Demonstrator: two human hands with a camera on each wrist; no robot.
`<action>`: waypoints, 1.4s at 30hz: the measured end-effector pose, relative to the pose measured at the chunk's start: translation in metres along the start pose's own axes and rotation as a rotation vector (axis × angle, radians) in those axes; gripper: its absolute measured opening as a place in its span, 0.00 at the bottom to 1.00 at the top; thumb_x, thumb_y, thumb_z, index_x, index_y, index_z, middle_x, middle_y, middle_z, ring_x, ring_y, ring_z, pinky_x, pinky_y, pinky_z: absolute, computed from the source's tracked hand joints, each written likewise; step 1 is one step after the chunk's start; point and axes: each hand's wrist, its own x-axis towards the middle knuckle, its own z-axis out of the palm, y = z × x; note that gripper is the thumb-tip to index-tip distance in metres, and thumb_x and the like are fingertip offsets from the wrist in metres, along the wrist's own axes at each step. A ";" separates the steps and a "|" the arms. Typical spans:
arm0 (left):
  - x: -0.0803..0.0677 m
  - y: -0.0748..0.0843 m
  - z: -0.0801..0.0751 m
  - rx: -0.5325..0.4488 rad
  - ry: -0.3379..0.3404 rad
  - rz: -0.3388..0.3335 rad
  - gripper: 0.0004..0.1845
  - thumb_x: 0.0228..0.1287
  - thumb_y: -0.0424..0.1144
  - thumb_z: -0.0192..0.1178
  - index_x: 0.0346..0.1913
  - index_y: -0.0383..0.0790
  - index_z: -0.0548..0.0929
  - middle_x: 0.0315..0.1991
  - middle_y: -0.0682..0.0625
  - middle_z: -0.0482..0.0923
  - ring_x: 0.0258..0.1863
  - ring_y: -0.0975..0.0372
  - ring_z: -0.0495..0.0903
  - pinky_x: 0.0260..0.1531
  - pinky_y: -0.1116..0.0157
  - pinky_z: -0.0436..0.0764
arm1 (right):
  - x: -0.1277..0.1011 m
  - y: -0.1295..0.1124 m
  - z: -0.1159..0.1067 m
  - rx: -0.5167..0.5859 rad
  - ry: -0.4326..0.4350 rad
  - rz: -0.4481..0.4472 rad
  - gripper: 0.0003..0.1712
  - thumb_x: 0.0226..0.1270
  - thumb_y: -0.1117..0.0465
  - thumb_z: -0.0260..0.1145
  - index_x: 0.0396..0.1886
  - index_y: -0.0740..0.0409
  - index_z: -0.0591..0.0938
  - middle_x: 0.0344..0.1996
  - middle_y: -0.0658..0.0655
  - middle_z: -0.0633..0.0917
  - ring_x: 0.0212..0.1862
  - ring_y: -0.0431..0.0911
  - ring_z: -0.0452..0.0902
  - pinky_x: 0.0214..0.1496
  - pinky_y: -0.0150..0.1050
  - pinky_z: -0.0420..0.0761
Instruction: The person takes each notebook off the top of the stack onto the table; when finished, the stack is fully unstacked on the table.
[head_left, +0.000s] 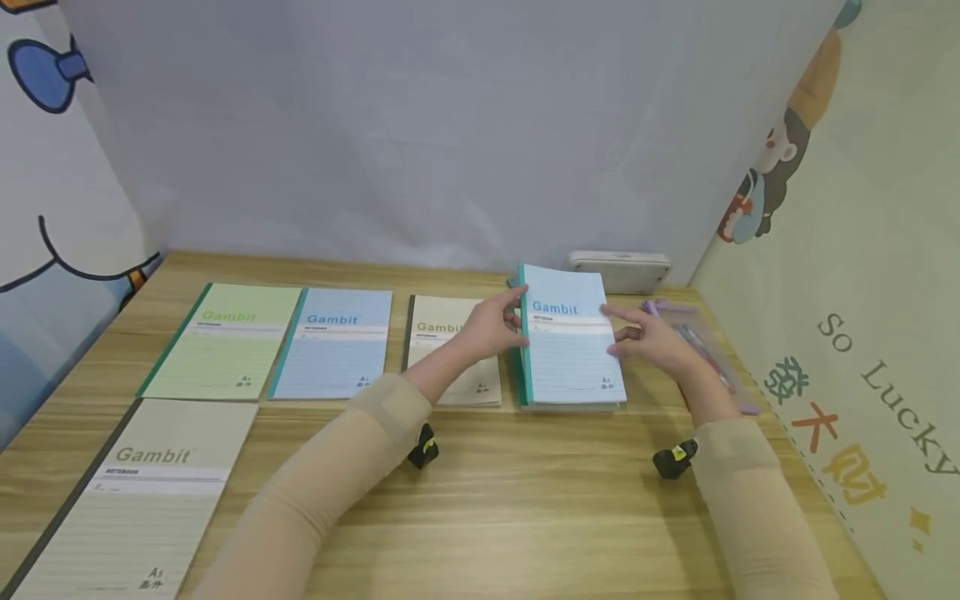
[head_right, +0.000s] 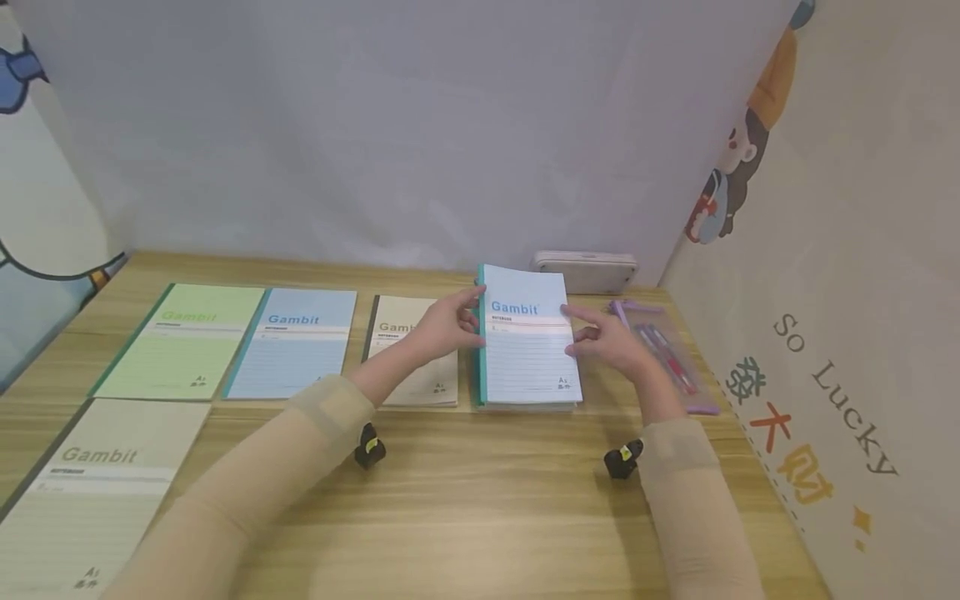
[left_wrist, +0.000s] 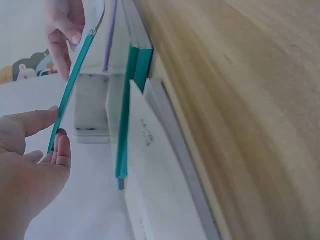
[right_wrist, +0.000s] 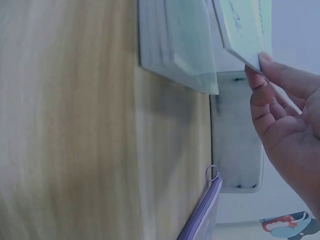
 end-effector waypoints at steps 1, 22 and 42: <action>0.000 0.002 -0.002 -0.009 -0.006 -0.002 0.47 0.43 0.29 0.68 0.67 0.47 0.56 0.56 0.46 0.68 0.41 0.62 0.75 0.37 0.72 0.77 | 0.000 -0.003 0.000 -0.013 0.003 0.009 0.41 0.55 0.68 0.64 0.67 0.56 0.58 0.68 0.57 0.54 0.44 0.38 0.75 0.43 0.29 0.76; -0.015 0.028 -0.051 -0.128 -0.017 -0.016 0.43 0.50 0.28 0.63 0.68 0.48 0.54 0.52 0.47 0.65 0.40 0.60 0.71 0.34 0.68 0.75 | 0.001 -0.056 0.011 -0.088 0.124 0.047 0.40 0.49 0.53 0.69 0.64 0.40 0.64 0.65 0.46 0.62 0.46 0.40 0.76 0.58 0.45 0.69; -0.050 0.043 -0.121 -0.008 0.053 0.087 0.35 0.54 0.35 0.62 0.65 0.48 0.61 0.46 0.48 0.70 0.40 0.58 0.71 0.39 0.65 0.75 | 0.003 -0.111 0.044 -0.026 0.173 -0.179 0.36 0.50 0.55 0.69 0.61 0.40 0.67 0.56 0.49 0.71 0.47 0.44 0.73 0.49 0.32 0.75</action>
